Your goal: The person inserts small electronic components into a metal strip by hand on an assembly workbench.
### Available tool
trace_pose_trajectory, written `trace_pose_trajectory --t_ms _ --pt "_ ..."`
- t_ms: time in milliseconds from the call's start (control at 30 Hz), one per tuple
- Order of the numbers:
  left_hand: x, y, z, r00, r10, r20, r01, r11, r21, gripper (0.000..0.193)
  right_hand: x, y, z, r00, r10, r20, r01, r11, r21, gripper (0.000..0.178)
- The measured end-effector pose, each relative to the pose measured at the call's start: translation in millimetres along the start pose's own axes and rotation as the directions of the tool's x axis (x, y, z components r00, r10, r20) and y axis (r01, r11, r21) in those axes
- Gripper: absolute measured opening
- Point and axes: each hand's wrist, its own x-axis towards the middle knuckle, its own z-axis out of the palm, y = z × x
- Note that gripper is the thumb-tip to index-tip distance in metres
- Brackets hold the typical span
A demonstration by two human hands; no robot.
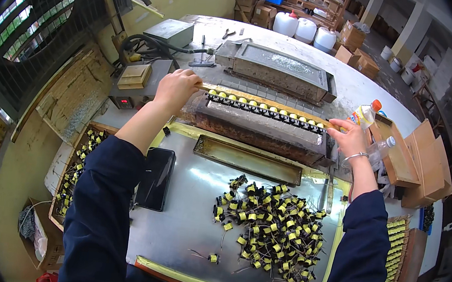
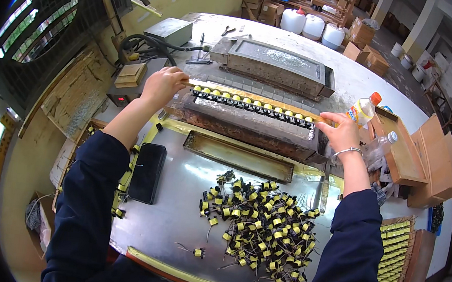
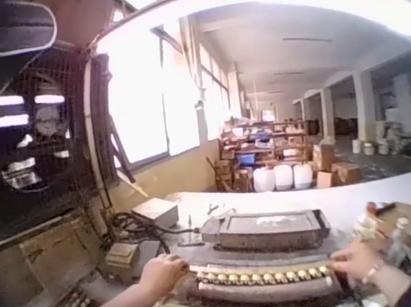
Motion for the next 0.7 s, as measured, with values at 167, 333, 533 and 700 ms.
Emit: trace_pose_trajectory --t_ms 167,333,533,700 --pt "-0.3 -0.8 13.3 1.000 0.006 0.016 -0.006 1.000 0.008 0.018 -0.6 1.8 5.2 1.000 0.020 0.011 -0.020 0.999 -0.029 0.030" --pt "0.7 2.6 12.1 1.000 -0.007 0.029 0.007 1.000 0.016 0.018 5.9 14.9 8.4 0.998 -0.070 -0.005 0.069 0.996 -0.060 0.030" --pt "0.0 3.0 10.4 1.000 0.011 0.014 -0.011 1.000 0.023 0.018 11.8 29.4 11.0 0.992 -0.128 -0.003 0.128 0.991 -0.039 0.032" --pt "2.8 8.4 12.6 0.999 0.011 0.033 -0.011 1.000 0.025 0.018 4.4 22.4 4.1 0.999 -0.052 -0.004 0.051 0.999 -0.012 0.033"
